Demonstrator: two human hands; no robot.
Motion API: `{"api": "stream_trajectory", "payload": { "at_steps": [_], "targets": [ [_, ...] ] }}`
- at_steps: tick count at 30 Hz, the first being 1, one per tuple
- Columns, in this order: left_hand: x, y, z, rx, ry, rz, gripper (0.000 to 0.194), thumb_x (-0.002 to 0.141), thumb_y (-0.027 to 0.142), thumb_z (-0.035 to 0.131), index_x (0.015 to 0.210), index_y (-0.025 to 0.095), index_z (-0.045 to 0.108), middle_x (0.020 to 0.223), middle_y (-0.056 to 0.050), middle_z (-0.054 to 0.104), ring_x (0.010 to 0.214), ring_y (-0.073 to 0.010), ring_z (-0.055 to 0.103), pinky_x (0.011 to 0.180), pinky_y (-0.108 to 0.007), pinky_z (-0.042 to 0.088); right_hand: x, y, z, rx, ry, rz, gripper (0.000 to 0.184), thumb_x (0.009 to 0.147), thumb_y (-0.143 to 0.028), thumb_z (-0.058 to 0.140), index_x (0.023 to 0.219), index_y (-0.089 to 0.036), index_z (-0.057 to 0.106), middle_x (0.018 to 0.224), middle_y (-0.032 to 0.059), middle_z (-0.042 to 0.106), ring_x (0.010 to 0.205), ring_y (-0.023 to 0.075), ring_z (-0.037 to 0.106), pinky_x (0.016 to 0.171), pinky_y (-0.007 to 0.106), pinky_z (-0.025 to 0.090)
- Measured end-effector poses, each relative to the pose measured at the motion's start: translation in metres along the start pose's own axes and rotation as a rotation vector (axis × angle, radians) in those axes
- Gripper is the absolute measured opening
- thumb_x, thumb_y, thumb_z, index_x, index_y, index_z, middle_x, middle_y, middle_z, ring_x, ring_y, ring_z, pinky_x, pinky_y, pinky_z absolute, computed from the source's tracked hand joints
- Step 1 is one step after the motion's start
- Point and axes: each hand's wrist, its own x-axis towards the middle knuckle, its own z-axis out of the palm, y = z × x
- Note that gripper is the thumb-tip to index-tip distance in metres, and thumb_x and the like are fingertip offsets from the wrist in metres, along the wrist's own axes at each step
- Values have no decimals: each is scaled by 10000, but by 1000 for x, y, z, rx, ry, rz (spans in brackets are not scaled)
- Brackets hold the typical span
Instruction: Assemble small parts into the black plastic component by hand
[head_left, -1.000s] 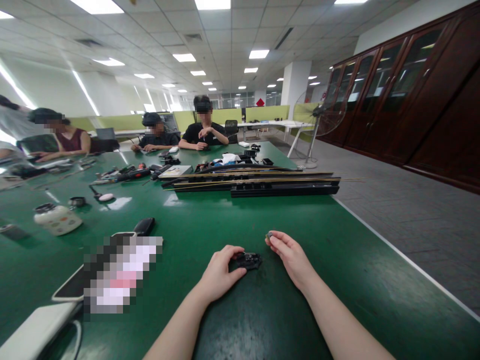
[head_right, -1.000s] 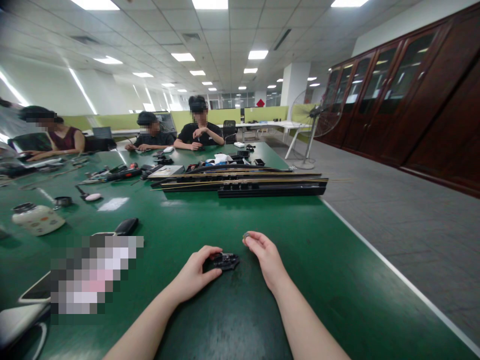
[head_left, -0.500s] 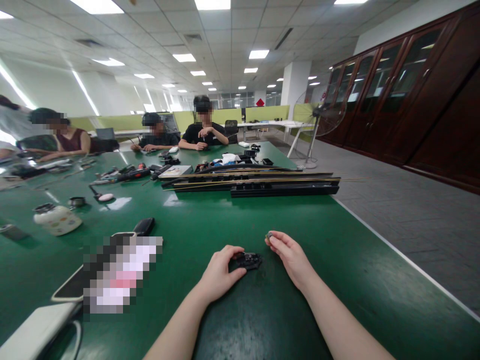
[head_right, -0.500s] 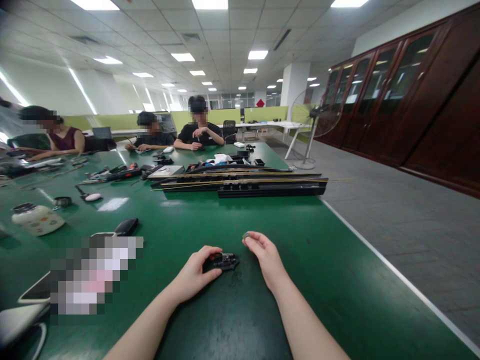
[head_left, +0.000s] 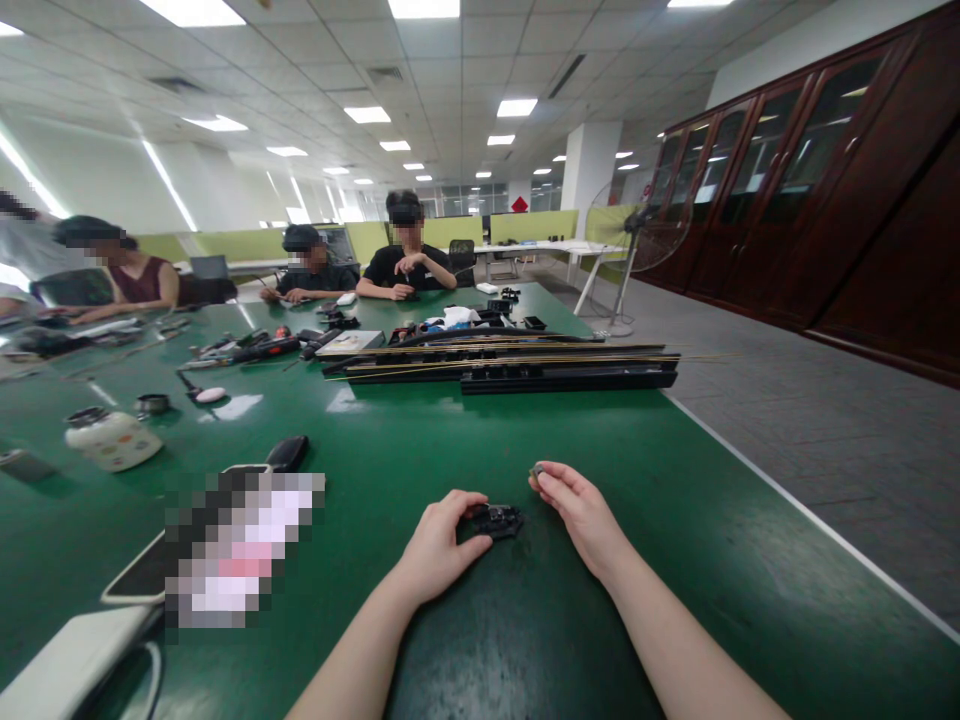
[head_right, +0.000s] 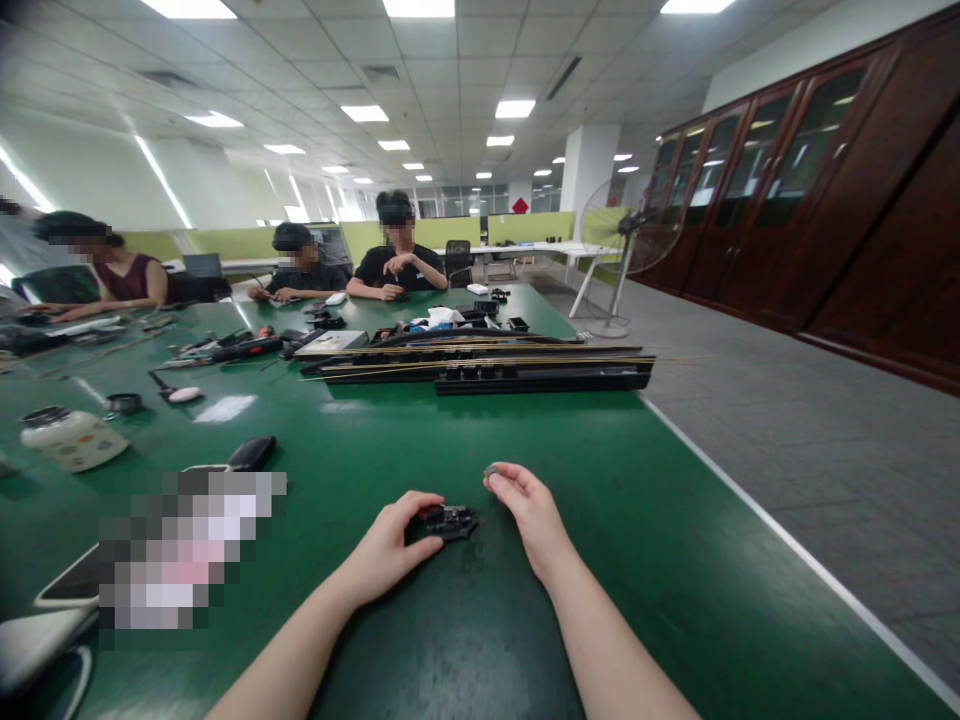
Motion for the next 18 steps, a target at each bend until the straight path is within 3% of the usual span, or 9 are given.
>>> {"api": "stream_trajectory", "payload": {
  "at_steps": [7, 13, 18],
  "targets": [
    [0, 1, -1, 14, 1, 0, 409, 674, 207, 617, 1073, 236, 534, 1002, -31, 583, 913, -178, 543, 844, -322, 410, -2, 2, 5, -167, -35, -132, 319, 656, -371, 674, 920, -199, 623, 917, 50, 678, 898, 202, 610, 882, 377, 419],
    [0, 1, -1, 16, 5, 8, 410, 670, 215, 623, 1070, 235, 534, 989, -29, 584, 894, -177, 550, 834, -329, 419, -9, 3, 8, -607, -179, -337, 240, 727, -281, 600, 960, -239, 638, 987, 47, 656, 961, 212, 572, 902, 396, 397],
    [1, -2, 1, -3, 8, 30, 370, 704, 236, 597, 1068, 229, 531, 1004, -38, 584, 905, -175, 552, 832, -328, 426, -17, -1, 13, -1001, -415, -457, 228, 714, -224, 623, 929, -290, 662, 1045, 35, 650, 1050, 242, 511, 940, 440, 334]
  ]
}}
